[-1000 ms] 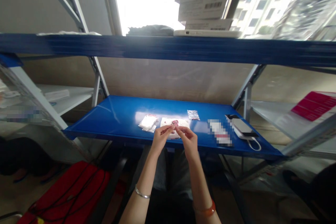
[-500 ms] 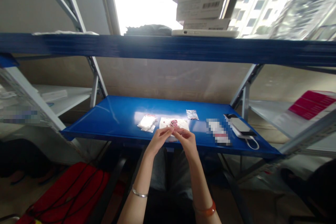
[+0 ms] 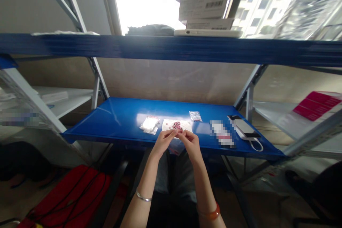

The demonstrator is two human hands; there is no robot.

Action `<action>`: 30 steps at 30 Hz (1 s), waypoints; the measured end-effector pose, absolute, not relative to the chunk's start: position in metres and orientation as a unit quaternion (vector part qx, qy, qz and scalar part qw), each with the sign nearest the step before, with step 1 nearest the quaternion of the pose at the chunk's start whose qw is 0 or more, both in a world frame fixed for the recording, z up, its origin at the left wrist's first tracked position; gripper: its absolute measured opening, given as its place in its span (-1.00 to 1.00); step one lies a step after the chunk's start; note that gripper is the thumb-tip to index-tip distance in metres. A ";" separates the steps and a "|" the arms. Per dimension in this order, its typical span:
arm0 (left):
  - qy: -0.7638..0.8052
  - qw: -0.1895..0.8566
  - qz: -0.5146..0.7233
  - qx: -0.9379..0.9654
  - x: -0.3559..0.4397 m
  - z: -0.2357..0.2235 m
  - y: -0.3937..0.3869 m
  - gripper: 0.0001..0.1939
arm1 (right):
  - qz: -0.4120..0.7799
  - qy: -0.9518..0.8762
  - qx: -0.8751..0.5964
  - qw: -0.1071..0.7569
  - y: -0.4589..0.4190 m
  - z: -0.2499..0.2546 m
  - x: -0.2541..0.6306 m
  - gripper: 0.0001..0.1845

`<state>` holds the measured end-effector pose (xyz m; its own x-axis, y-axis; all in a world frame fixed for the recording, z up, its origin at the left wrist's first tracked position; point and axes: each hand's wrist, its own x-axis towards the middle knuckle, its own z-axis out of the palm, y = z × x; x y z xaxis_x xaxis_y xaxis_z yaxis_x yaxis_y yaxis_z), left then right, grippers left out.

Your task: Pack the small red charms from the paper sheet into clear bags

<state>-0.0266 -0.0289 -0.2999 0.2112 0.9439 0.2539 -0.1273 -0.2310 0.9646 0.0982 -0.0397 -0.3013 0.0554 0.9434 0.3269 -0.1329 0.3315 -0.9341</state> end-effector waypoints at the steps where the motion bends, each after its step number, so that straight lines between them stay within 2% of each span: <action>1: 0.349 0.511 0.525 0.583 -0.026 -0.300 -0.029 -0.64 | 0.422 -0.534 -0.389 0.621 -0.041 -0.300 0.098 -0.52; 8: 0.369 0.494 0.529 0.583 -0.025 -0.303 -0.027 -0.66 | 0.350 -0.546 -0.435 0.624 -0.039 -0.304 0.104 -0.38; 13: 0.365 0.502 0.510 0.596 -0.020 -0.305 -0.027 -0.63 | 0.354 -0.580 -0.459 0.572 -0.041 -0.308 0.123 -0.38; 15: 0.371 0.519 0.511 0.576 -0.018 -0.306 -0.025 -0.61 | 0.371 -0.590 -0.465 0.545 -0.043 -0.305 0.133 -0.43; 19: 0.394 0.536 0.552 0.503 -0.014 -0.314 -0.021 -0.61 | 0.392 -0.624 -0.474 0.483 -0.046 -0.305 0.147 -0.67; 23: 0.404 0.559 0.563 0.454 -0.010 -0.322 -0.017 -0.61 | 0.401 -0.656 -0.473 0.429 -0.042 -0.320 0.151 -0.71; 30: 0.352 0.585 0.552 0.478 -0.003 -0.328 -0.015 -0.60 | 0.336 -0.590 -0.535 0.503 -0.033 -0.341 0.165 -0.77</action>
